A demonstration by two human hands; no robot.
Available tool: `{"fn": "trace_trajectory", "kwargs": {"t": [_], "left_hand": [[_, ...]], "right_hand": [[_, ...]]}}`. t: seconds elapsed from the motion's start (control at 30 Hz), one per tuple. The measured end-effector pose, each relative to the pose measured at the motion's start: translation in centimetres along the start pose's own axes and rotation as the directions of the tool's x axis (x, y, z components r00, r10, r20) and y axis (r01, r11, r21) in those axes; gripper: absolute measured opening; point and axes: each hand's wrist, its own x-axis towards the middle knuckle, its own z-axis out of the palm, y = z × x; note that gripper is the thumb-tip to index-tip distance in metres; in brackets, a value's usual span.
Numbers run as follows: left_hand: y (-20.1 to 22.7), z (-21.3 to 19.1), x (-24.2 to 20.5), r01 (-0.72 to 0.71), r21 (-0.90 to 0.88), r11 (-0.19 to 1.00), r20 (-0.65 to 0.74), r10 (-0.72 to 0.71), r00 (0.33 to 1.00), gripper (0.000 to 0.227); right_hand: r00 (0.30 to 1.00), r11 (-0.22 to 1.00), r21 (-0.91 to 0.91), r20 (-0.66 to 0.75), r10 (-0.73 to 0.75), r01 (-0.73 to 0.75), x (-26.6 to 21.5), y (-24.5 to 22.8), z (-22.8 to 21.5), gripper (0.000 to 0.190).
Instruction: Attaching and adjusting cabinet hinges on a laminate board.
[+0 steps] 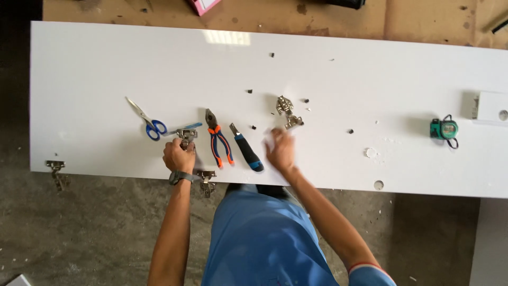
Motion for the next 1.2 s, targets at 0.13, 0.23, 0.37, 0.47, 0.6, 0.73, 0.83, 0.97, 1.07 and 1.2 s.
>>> {"fn": "trace_trajectory", "kwargs": {"t": [0.13,0.23,0.37,0.47,0.6,0.73,0.83,0.97,1.07,1.2], "left_hand": [[-0.3,0.1,0.3,0.043,0.011,0.999,-0.003,-0.043,0.999,0.034],[-1.1,0.3,0.1,-0.101,-0.136,0.986,-0.136,0.083,0.987,0.033],[-1.2,-0.7,0.2,0.060,-0.514,0.856,-0.067,-0.111,0.992,0.027],[-1.7,-2.2,0.6,0.104,-0.426,0.899,-0.016,-0.123,0.992,0.027],[-2.7,-2.7,1.1,-0.096,-0.198,0.975,-0.009,0.096,0.995,0.028],[-1.6,-4.8,4.3,-0.154,-0.138,0.978,0.061,0.163,0.985,0.031],[0.9,-4.8,10.3,-0.046,-0.020,0.999,0.283,0.050,0.958,0.044],[7.7,0.5,24.5,-0.286,-0.429,0.857,-0.098,0.271,0.958,0.033],[15.4,4.1,34.4,-0.410,-0.453,0.791,-0.222,0.346,0.912,0.038],[23.9,4.0,42.1,-0.095,-0.514,0.852,0.061,0.147,0.987,0.077]], "right_hand": [[0.976,0.944,0.310,0.143,-0.162,0.111,-2.7,-5.5,1.4,0.036],[0.873,0.884,0.447,0.367,-0.321,0.137,-0.1,-11.8,-3.1,0.063],[0.810,0.979,0.195,0.565,-0.157,0.053,3.9,-17.4,-3.6,0.088],[0.763,0.996,0.034,0.640,-0.089,0.088,5.4,-19.2,-0.5,0.102],[0.864,0.993,0.022,0.490,-0.115,0.120,6.6,-18.7,4.0,0.100],[0.816,0.923,0.255,0.570,0.098,-0.289,8.3,-16.7,-0.1,0.046],[0.630,0.333,0.561,0.762,0.150,-0.758,7.8,-13.1,-2.9,0.029],[0.680,0.227,0.645,0.719,0.141,-0.729,6.4,-10.4,-8.0,0.044],[0.634,0.235,0.590,0.739,0.228,-0.772,4.2,-8.2,-9.6,0.039],[0.567,0.103,0.575,0.731,0.379,-0.811,1.1,-4.7,-10.4,0.041]]}}
